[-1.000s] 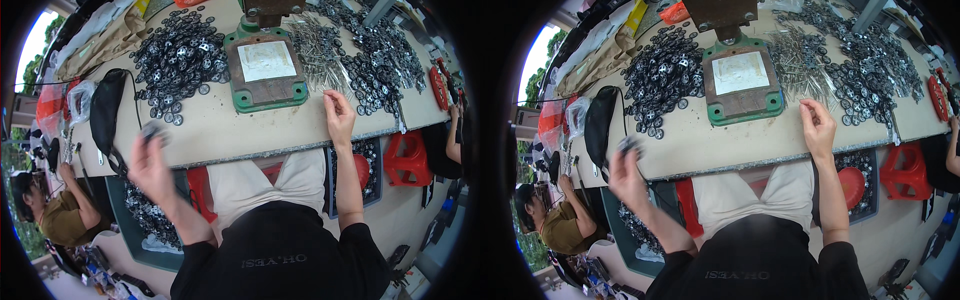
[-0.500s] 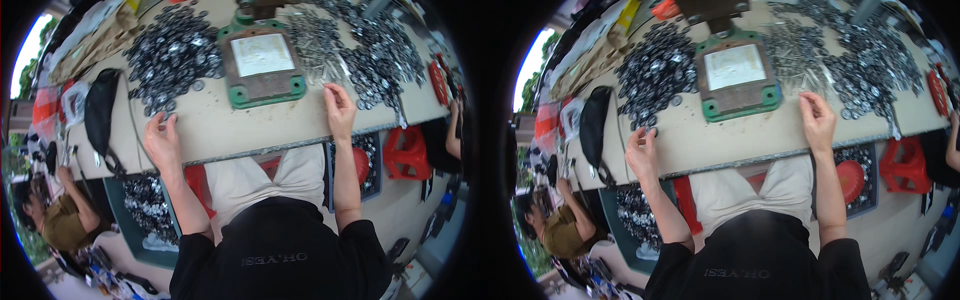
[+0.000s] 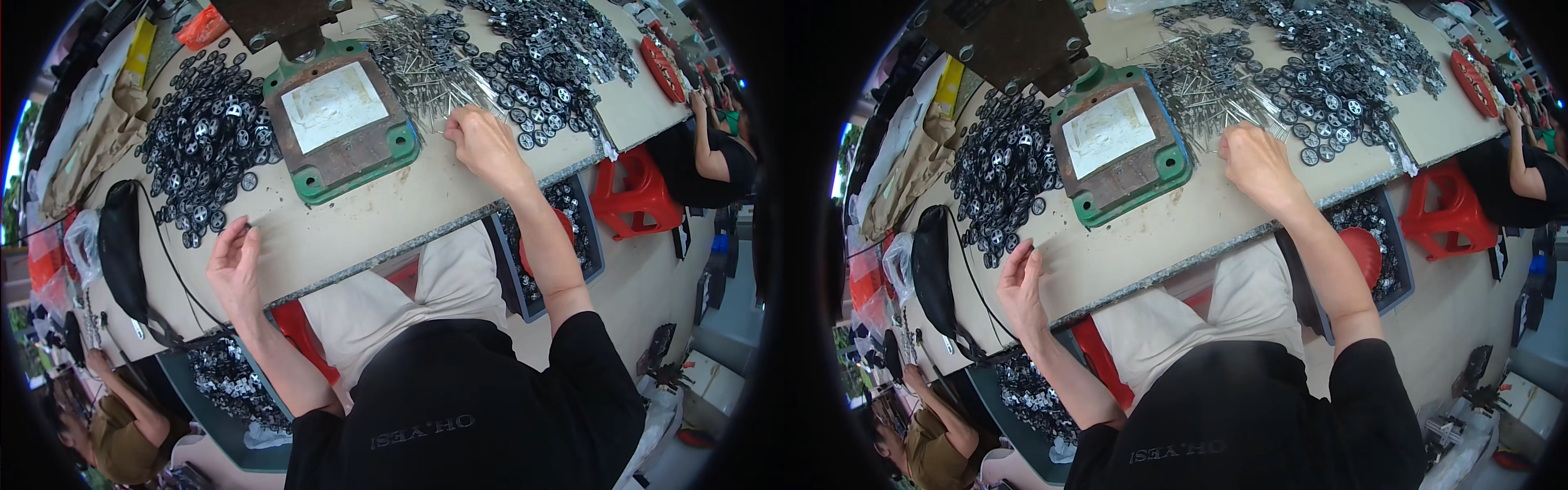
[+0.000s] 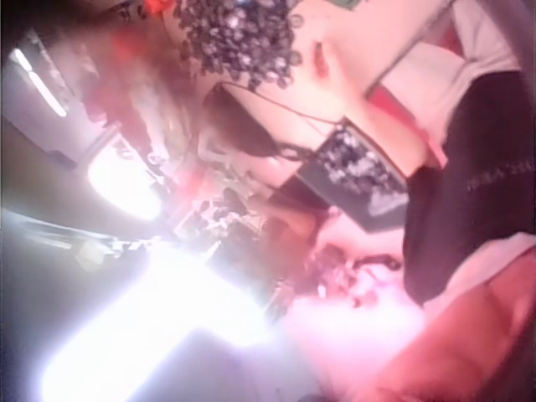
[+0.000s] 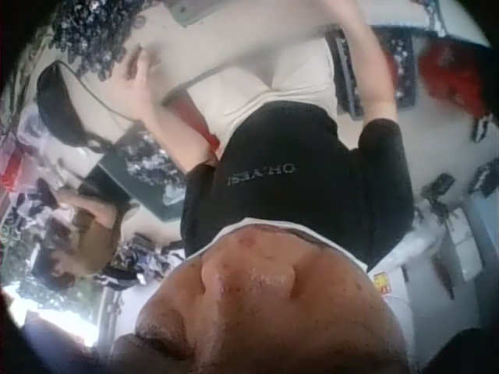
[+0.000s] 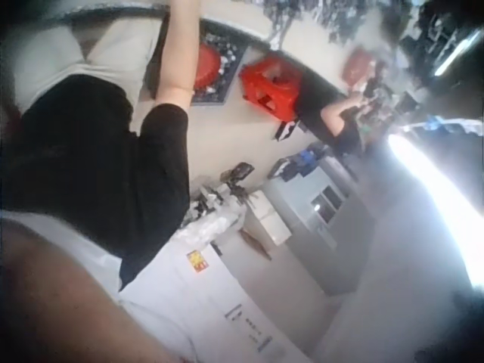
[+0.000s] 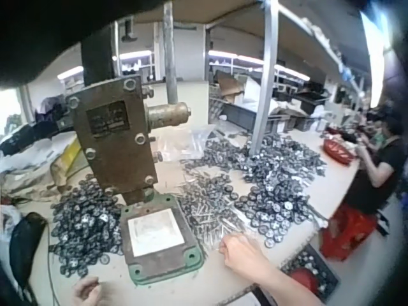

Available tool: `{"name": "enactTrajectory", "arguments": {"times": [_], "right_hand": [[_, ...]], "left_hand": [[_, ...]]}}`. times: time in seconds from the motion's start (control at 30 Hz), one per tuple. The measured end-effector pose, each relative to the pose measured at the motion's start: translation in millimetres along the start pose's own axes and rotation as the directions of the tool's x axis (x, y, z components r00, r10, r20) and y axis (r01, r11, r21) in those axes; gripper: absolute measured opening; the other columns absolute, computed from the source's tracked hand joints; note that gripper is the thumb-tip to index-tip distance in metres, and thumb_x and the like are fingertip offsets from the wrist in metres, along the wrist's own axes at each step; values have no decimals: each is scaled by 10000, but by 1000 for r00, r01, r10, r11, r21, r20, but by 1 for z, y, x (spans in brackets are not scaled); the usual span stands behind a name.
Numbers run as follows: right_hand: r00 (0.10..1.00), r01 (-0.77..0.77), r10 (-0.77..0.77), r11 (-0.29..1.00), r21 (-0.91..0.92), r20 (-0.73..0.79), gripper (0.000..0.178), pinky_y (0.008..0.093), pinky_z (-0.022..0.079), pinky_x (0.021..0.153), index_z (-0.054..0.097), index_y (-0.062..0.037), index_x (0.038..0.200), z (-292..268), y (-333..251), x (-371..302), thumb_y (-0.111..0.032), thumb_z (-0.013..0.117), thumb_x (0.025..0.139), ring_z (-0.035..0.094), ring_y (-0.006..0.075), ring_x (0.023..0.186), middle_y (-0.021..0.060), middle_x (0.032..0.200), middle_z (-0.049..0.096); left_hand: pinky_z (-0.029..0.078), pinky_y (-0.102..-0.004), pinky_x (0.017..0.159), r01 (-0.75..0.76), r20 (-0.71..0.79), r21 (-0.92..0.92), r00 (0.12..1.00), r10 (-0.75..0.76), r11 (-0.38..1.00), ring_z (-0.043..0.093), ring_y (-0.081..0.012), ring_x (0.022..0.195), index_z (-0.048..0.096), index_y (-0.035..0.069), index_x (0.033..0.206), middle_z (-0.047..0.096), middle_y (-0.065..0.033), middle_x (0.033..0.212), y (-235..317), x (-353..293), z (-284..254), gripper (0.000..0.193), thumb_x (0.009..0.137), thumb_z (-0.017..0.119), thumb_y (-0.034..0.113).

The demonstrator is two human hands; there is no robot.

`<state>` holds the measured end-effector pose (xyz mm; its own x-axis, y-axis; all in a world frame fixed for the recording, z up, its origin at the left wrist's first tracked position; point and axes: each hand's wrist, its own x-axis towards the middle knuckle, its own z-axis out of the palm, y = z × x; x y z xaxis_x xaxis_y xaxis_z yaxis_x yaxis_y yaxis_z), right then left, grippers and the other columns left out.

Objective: The person assembles wheel components by inserting metal pins through plastic wheels and metal brackets by hand, and then compresses the assembled parts using a small press machine.

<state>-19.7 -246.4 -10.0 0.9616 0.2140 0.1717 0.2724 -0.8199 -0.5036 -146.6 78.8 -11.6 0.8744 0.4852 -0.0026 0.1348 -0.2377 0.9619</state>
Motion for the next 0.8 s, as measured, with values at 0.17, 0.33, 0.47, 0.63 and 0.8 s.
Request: {"name": "enactTrajectory", "arguments": {"times": [0.17, 0.33, 0.47, 0.63, 0.8], "right_hand": [[996, 77, -80, 995, -60, -46, 156, 371, 436, 639, 528, 10, 945, -5, -12, -6, -27, 523, 794, 575, 299, 711, 135, 740, 562], [995, 62, -84, 925, 375, 44, 185, 278, 458, 612, 535, 39, 1001, -18, -56, -35, 20, 488, 824, 567, 230, 641, 109, 752, 573], [974, -195, -44, 334, 922, 222, 141, 183, 417, 534, 566, 17, 978, 7, -66, -54, -67, 533, 869, 558, 51, 694, 34, 847, 625], [956, -282, -40, 129, 951, 290, 155, 155, 380, 499, 576, -2, 1002, 28, -73, -60, -56, 555, 859, 565, 52, 676, 76, 870, 641], [960, -273, -55, 37, 961, 275, 145, 170, 430, 538, 572, 6, 994, 32, -74, -60, -46, 553, 860, 561, 57, 676, 87, 853, 638]], "left_hand": [[483, -227, 716, 336, 394, -717, 918, -43, 611, 570, -150, 832, 531, -39, 1099, 579, -142, 1013, 11, -14, 37, 282, 847, 565, 84], [508, -286, 813, 511, 588, -737, 808, 45, 442, 590, -229, 927, 439, -35, 1204, 545, -184, 1090, 11, -33, 75, 377, 880, 523, 138], [496, -305, 845, 593, 665, -689, 746, 36, 417, 584, -239, 972, 437, -33, 1220, 538, -178, 1119, 9, -38, 86, 367, 891, 502, 115], [495, -303, 844, 588, 662, -689, 748, 38, 422, 588, -224, 954, 453, -37, 1205, 558, -165, 1087, 7, -40, 91, 352, 888, 507, 106], [496, -304, 844, 571, 654, -677, 756, 23, 464, 594, -208, 927, 483, -42, 1176, 583, -142, 1034, 7, -43, 93, 319, 887, 505, 91]]}}
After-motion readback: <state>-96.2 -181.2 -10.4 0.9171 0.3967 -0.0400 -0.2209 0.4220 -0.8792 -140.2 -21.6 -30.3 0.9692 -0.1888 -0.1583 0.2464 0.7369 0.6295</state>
